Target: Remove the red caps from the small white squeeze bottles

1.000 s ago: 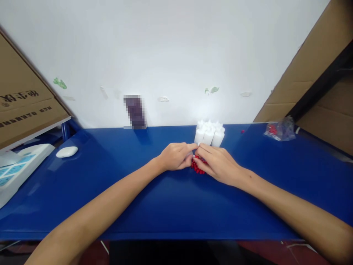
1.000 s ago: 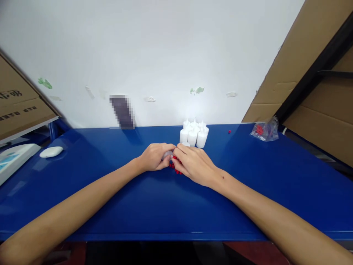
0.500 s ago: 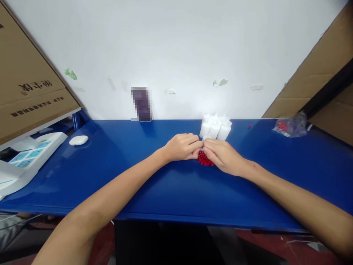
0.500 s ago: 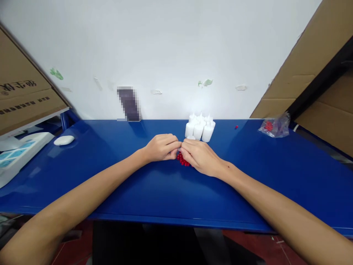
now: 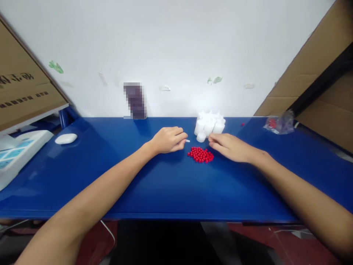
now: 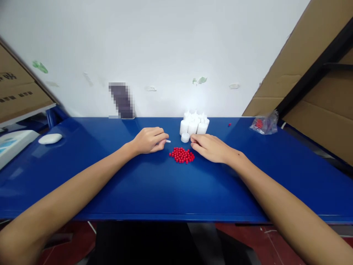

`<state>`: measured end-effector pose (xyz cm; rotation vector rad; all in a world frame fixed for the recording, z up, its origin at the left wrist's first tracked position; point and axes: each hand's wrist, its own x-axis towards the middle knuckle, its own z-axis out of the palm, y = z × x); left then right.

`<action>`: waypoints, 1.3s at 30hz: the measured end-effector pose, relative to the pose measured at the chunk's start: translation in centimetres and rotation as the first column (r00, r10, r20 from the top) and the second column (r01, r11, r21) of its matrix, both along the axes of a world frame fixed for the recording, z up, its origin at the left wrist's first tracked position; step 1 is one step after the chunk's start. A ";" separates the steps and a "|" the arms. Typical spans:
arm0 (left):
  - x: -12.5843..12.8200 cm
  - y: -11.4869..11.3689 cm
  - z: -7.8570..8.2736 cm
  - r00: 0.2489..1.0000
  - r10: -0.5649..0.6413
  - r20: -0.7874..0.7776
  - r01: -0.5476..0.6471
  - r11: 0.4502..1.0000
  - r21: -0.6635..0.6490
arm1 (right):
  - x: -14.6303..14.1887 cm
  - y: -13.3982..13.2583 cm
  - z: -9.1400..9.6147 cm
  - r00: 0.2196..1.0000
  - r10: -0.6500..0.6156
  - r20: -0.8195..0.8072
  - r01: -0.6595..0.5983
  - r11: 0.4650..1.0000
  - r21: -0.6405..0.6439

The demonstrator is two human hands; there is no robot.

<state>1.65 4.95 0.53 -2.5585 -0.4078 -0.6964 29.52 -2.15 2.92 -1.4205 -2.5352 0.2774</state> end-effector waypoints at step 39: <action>1.7 -2.4 -0.8 0.937 -0.078 0.340 0.177 0.946 -0.273 | -1.7 -2.3 0.3 0.924 0.121 -0.362 -0.047 0.977 0.208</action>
